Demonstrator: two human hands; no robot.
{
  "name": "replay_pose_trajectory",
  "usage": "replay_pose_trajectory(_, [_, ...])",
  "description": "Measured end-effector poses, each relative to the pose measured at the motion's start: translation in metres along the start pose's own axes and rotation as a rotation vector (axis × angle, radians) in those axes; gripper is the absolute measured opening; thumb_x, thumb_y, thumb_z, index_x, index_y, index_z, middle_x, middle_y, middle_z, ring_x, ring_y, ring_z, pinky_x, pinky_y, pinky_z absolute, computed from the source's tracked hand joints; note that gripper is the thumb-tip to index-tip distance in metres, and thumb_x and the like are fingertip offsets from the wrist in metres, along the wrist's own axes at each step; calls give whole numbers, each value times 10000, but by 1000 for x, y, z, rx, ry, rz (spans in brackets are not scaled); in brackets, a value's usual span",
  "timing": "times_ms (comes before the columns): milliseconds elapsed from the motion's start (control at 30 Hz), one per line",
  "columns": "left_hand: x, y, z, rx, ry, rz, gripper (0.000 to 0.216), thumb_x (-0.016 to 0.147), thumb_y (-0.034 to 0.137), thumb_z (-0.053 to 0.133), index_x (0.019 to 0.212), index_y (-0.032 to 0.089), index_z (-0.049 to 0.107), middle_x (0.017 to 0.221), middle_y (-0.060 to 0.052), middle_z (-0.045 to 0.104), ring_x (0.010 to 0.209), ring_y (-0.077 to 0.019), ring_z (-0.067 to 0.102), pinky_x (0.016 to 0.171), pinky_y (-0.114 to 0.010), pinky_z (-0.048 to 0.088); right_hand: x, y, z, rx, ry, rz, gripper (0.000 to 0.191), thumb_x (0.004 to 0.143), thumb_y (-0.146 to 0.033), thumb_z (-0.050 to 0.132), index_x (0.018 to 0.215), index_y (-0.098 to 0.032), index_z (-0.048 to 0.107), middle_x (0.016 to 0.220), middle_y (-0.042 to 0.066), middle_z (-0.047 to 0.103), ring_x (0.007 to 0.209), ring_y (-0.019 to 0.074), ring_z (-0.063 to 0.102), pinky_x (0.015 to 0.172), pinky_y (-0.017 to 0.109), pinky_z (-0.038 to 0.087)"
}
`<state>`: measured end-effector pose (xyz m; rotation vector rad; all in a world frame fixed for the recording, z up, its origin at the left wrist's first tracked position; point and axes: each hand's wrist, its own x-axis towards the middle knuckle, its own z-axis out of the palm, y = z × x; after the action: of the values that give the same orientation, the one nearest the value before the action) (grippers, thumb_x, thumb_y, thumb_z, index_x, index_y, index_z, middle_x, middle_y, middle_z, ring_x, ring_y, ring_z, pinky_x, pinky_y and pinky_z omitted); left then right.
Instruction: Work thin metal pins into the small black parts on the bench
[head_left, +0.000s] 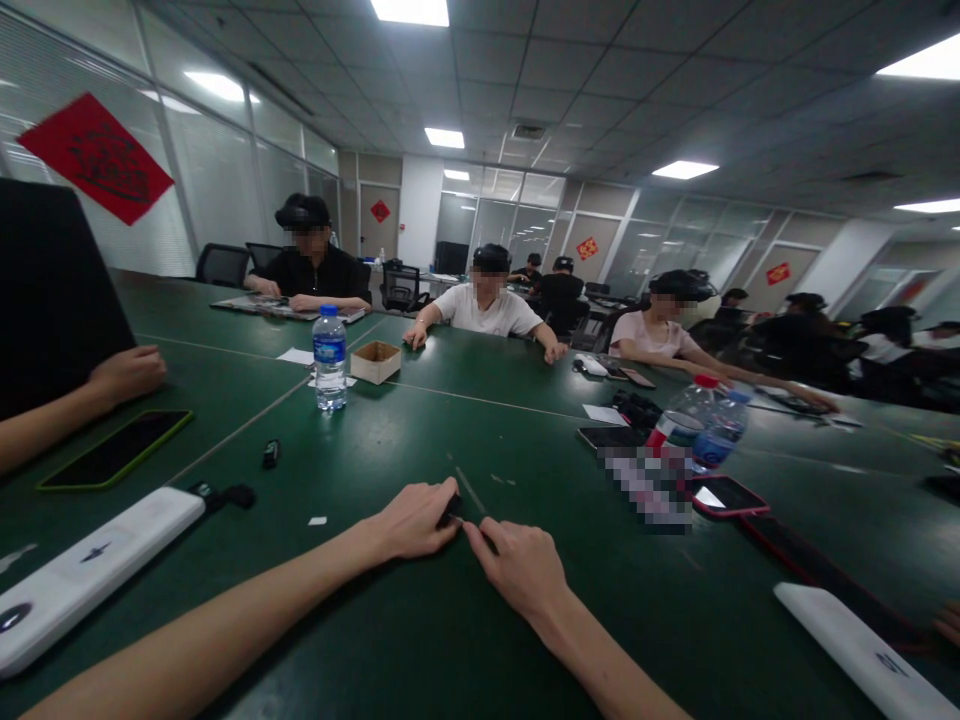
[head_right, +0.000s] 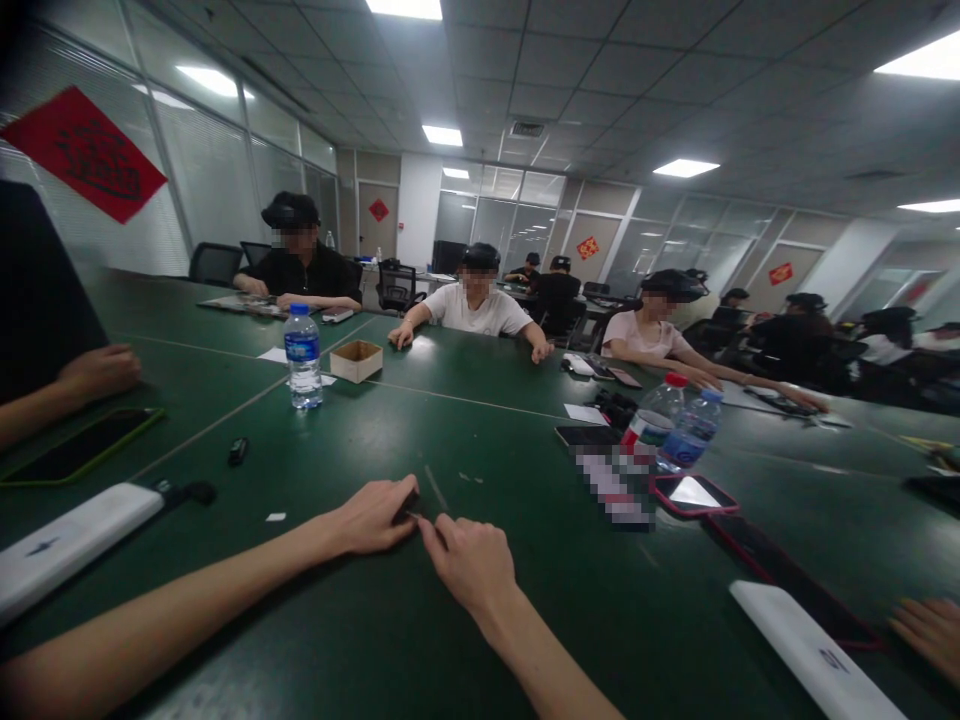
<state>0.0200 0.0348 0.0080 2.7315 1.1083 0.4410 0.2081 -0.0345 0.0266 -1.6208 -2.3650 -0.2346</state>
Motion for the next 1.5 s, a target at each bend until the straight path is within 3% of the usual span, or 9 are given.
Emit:
replay_pose_trajectory(433, [0,5,-4,3,8,33,253,871,380,484,1012,188,398,833,-55,635,751,-227,636,635,-293,428,1,1,1,-47,-38,60,499,979,-480,265,821,-212,656,729,42,695,546,117,612,482,202,318])
replay_pose_trajectory(700, [-3,8,-10,-95,30,73,352,907,479,424,1099,184,413,919,-65,633,808,-229,623,714,-321,434,0,1,1,40,-38,103,473,983,-460,265,844,-202,635,766,48,700,564,112,621,488,192,359])
replay_pose_trajectory(967, [-3,5,-8,-147,52,113,250,954,373,352,1097,189,444,987,-64,603,869,-203,587,768,-312,427,-1,3,0,86,-26,101,454,985,-454,269,850,-201,622,785,38,701,575,107,623,495,191,376])
replay_pose_trajectory(1233, [-5,4,-10,-202,83,166,310,958,368,366,1206,193,425,1120,-77,571,979,-197,569,860,-325,439,-1,2,3,43,-4,114,440,980,-458,282,839,-217,621,766,34,707,601,132,644,499,202,348])
replay_pose_trajectory(1500, [-6,4,-11,-205,105,163,301,964,310,350,1239,204,410,1102,-76,564,971,-188,563,875,-322,446,0,2,0,62,-17,122,435,979,-451,286,847,-214,625,785,42,711,594,127,641,493,199,348])
